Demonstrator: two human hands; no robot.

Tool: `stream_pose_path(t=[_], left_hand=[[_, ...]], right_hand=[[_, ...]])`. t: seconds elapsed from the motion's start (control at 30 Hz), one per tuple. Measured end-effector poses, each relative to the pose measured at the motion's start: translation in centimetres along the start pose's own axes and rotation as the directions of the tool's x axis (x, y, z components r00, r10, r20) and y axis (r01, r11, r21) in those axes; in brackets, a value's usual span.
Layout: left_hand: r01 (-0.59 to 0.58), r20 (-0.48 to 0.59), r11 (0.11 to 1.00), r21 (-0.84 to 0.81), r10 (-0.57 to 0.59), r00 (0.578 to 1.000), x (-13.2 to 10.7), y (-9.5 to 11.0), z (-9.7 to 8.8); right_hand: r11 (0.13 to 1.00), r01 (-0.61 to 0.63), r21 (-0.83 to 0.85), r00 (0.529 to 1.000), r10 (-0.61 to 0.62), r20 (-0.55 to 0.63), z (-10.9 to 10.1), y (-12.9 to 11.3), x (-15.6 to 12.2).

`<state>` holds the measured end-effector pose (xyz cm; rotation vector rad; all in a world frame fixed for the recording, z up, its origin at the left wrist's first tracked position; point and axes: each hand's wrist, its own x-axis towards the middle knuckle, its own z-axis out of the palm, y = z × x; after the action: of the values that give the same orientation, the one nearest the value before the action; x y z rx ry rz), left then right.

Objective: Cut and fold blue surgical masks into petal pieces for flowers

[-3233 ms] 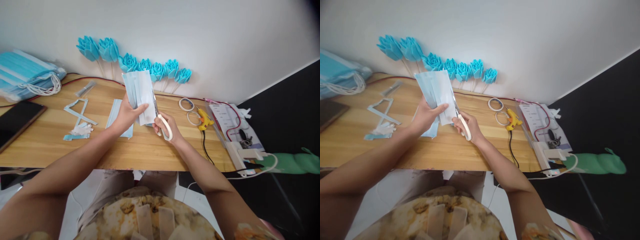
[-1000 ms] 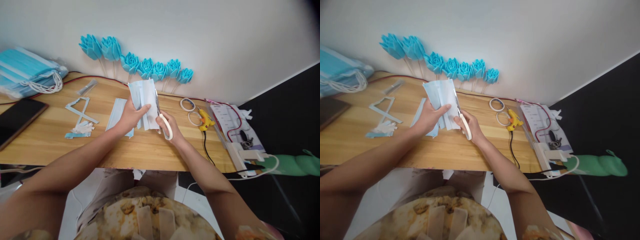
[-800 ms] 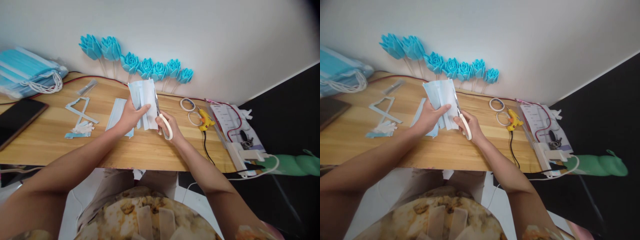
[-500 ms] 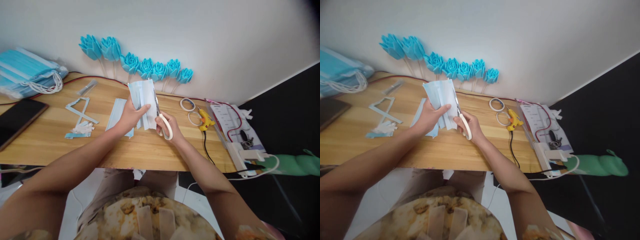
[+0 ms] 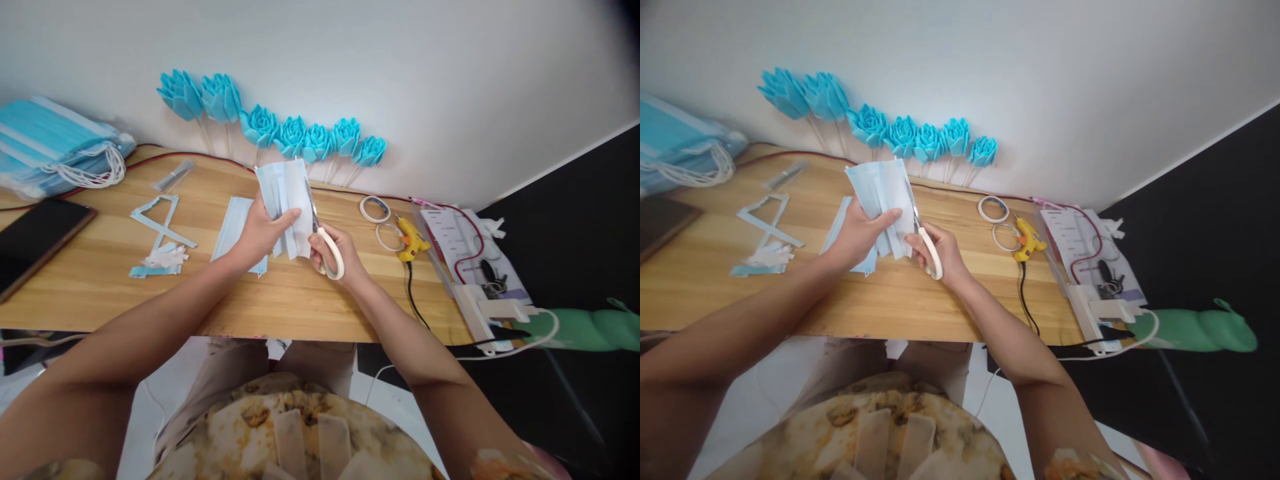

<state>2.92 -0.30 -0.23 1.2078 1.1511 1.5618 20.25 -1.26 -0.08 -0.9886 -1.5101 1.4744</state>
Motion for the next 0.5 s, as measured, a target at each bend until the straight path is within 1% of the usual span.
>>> stream_pose_path(t=[0.1,0.3,0.43,0.5], left_hand=[[0.030,0.005,0.999,-0.018,-0.030,1.000,0.0,0.5,-0.2],[0.078,0.021,0.984,-0.158,-0.075,0.997,0.7,1.3,-1.0],[0.176,0.014,0.975,-0.138,-0.176,0.984,1.0,1.4,-1.1],[0.192,0.024,0.972,-0.136,-0.191,0.981,0.9,1.5,-1.0]], right_hand=[[1.000,-0.003,0.003,1.000,0.003,0.005,0.0,0.0,0.0],[0.999,-0.022,-0.049,1.000,0.022,0.007,0.1,-0.6,-0.1],[0.996,-0.027,-0.089,0.998,0.031,0.051,0.1,-1.1,-0.2],[0.993,-0.012,-0.121,0.998,0.021,0.065,0.1,-1.4,-0.3]])
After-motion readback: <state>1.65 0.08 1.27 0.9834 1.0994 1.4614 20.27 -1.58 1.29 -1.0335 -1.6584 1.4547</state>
